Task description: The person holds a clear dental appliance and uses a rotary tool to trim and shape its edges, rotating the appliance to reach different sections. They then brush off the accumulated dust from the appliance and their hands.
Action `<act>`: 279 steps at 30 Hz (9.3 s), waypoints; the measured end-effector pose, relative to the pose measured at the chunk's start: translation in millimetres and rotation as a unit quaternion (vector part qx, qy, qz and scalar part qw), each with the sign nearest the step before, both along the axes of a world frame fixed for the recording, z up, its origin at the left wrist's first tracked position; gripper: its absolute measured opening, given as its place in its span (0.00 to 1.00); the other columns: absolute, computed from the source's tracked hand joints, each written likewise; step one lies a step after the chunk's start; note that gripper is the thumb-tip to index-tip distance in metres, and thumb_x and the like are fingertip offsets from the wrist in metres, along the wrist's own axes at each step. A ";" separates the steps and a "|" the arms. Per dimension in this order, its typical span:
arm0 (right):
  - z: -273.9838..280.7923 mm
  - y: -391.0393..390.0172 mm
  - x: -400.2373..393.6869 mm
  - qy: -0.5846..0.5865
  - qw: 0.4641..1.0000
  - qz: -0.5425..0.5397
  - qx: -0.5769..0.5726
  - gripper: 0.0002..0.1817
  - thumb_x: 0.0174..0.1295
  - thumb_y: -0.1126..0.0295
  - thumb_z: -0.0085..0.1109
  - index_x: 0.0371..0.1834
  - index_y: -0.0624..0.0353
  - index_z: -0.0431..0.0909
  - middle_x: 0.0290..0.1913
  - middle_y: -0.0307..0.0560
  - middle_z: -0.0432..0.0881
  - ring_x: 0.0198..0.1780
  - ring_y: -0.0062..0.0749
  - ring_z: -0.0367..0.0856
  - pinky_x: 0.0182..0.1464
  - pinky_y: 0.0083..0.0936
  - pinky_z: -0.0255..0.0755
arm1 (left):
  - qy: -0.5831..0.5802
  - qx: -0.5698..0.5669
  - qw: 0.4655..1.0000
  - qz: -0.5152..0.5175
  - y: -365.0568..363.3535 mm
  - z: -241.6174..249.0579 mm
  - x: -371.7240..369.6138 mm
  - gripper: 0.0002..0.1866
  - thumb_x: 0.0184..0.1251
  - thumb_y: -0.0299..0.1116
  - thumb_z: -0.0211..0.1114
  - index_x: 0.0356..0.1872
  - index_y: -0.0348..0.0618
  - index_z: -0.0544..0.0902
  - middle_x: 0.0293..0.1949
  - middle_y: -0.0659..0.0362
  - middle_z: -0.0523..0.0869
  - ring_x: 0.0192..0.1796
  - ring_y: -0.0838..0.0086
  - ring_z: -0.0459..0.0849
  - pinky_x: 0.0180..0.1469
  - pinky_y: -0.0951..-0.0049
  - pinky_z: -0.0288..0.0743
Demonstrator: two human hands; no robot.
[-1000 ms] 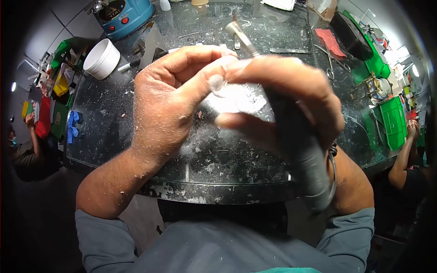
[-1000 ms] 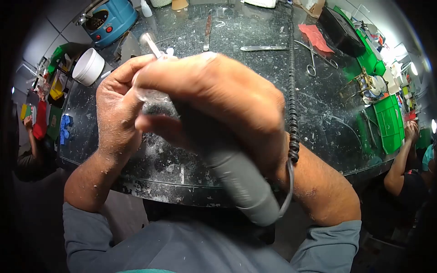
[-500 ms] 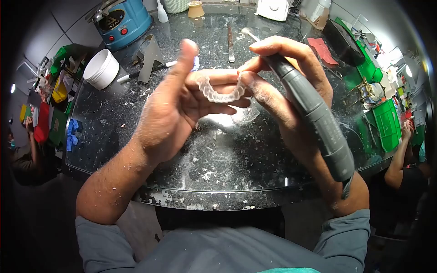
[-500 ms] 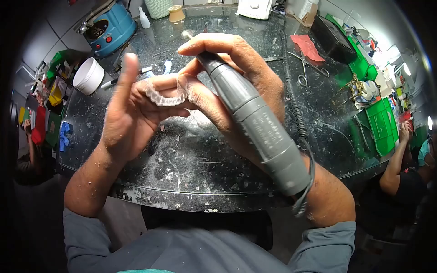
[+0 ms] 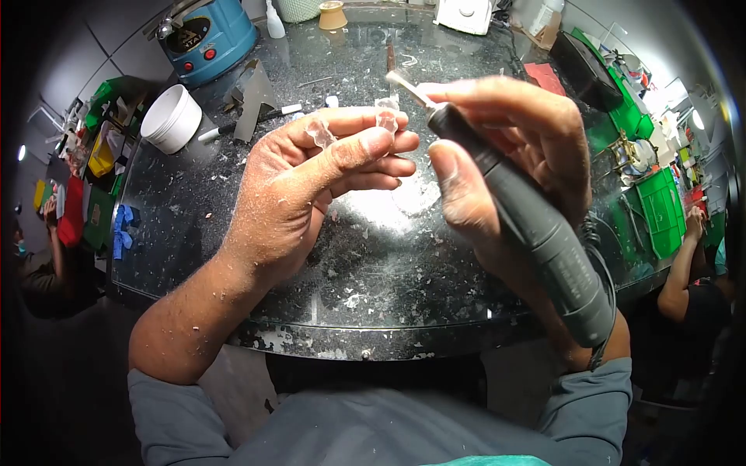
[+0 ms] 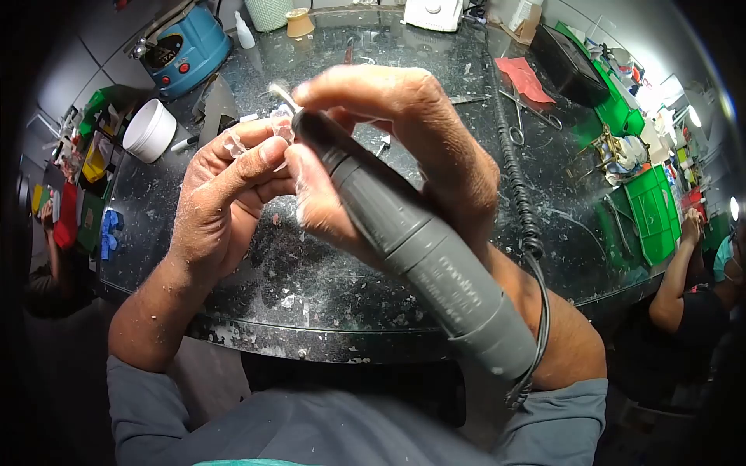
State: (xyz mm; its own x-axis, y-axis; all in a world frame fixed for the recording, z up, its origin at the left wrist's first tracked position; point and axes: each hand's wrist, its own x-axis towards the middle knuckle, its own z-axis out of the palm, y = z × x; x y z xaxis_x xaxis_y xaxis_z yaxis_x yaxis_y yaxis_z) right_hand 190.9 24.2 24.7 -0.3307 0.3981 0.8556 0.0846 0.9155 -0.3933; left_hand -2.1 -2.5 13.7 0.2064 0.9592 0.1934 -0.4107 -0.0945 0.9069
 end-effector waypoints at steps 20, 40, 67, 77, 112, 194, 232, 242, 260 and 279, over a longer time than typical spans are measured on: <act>-11.1 6.7 -6.9 0.028 0.993 0.110 0.040 0.20 0.50 0.87 0.62 0.47 0.67 0.67 0.39 0.53 0.75 0.44 0.37 0.81 0.58 0.50 0.76 | 0.171 0.164 0.964 0.118 0.6 -0.1 -1.9 0.11 0.65 0.24 0.65 0.47 0.36 0.83 0.44 0.56 0.86 0.49 0.76 0.83 0.56 0.75 0.73; -11.1 14.3 -8.6 -0.003 0.988 0.126 0.090 0.23 0.50 0.85 0.65 0.48 0.67 0.67 0.38 0.53 0.76 0.43 0.43 0.82 0.55 0.49 0.78 | 0.062 0.128 0.988 0.064 -1.2 -1.1 1.3 0.11 0.64 0.24 0.65 0.47 0.36 0.81 0.45 0.52 0.87 0.50 0.74 0.84 0.57 0.73 0.76; -17.0 9.5 -13.3 0.014 0.991 0.112 0.065 0.23 0.50 0.86 0.63 0.48 0.68 0.65 0.41 0.55 0.74 0.47 0.49 0.82 0.56 0.47 0.78 | 0.137 0.154 0.969 0.138 -10.9 -2.5 7.9 0.11 0.64 0.21 0.64 0.46 0.38 0.76 0.46 0.55 0.84 0.51 0.76 0.82 0.56 0.75 0.73; -12.2 5.2 -8.2 -0.045 0.990 0.125 0.040 0.23 0.51 0.85 0.61 0.50 0.67 0.64 0.40 0.55 0.74 0.51 0.52 0.82 0.56 0.44 0.77 | 0.160 0.188 0.955 0.163 -10.2 -4.5 6.6 0.10 0.65 0.20 0.63 0.46 0.39 0.76 0.45 0.56 0.84 0.50 0.77 0.83 0.55 0.75 0.75; -15.7 0.6 -17.4 0.005 0.991 0.131 0.019 0.23 0.51 0.85 0.63 0.49 0.66 0.65 0.42 0.56 0.74 0.52 0.51 0.81 0.58 0.46 0.75 | 0.072 0.149 0.976 0.141 -16.7 -4.2 13.9 0.10 0.67 0.21 0.60 0.46 0.37 0.71 0.44 0.53 0.84 0.49 0.77 0.83 0.54 0.77 0.74; -12.2 18.3 -3.0 0.123 0.919 0.106 -0.358 0.12 0.64 0.75 0.57 0.50 0.60 0.70 0.37 0.47 0.82 0.38 0.25 0.82 0.43 0.21 0.75 | 0.052 0.009 0.999 -0.009 5.0 2.0 -5.7 0.19 0.70 0.38 0.57 0.52 0.31 0.77 0.44 0.50 0.86 0.46 0.71 0.84 0.57 0.70 0.73; -12.0 22.8 -6.8 0.162 0.948 0.009 -0.274 0.20 0.57 0.70 0.61 0.51 0.67 0.75 0.39 0.43 0.81 0.40 0.19 0.77 0.46 0.18 0.70 | -0.039 -0.004 0.995 -0.088 4.4 -4.4 -11.1 0.23 0.73 0.43 0.52 0.55 0.32 0.76 0.58 0.39 0.77 0.58 0.53 0.80 0.64 0.55 0.70; -19.9 18.6 -7.5 0.040 0.996 0.059 -0.056 0.20 0.52 0.74 0.69 0.48 0.67 0.76 0.41 0.50 0.81 0.45 0.27 0.80 0.51 0.24 0.72 | -0.043 -0.025 0.995 -0.086 5.6 -5.7 -14.0 0.23 0.74 0.40 0.51 0.60 0.32 0.73 0.59 0.46 0.78 0.58 0.61 0.80 0.65 0.60 0.68; -14.6 12.7 -10.9 0.045 0.994 0.060 -0.082 0.17 0.56 0.84 0.61 0.47 0.65 0.68 0.46 0.56 0.80 0.55 0.43 0.81 0.61 0.36 0.74 | -0.012 -0.015 0.998 -0.066 4.6 -4.3 -9.1 0.22 0.70 0.33 0.56 0.61 0.29 0.70 0.53 0.50 0.81 0.57 0.68 0.80 0.66 0.66 0.66; -28.8 25.9 -12.8 0.035 0.997 0.027 0.063 0.20 0.51 0.76 0.72 0.46 0.68 0.76 0.43 0.52 0.81 0.51 0.37 0.81 0.63 0.38 0.69 | -0.004 0.001 0.997 -0.079 5.8 -5.2 -6.2 0.22 0.68 0.32 0.57 0.60 0.29 0.70 0.54 0.50 0.80 0.58 0.69 0.78 0.67 0.67 0.64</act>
State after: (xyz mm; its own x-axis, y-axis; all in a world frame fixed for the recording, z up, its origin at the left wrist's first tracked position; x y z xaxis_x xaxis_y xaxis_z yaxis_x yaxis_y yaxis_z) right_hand 178.1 50.1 -4.1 -0.2859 0.2696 0.9196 0.0098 0.9604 -0.2786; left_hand -8.3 3.3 8.5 0.3524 0.9147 0.1979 -0.4284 -0.0304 0.9031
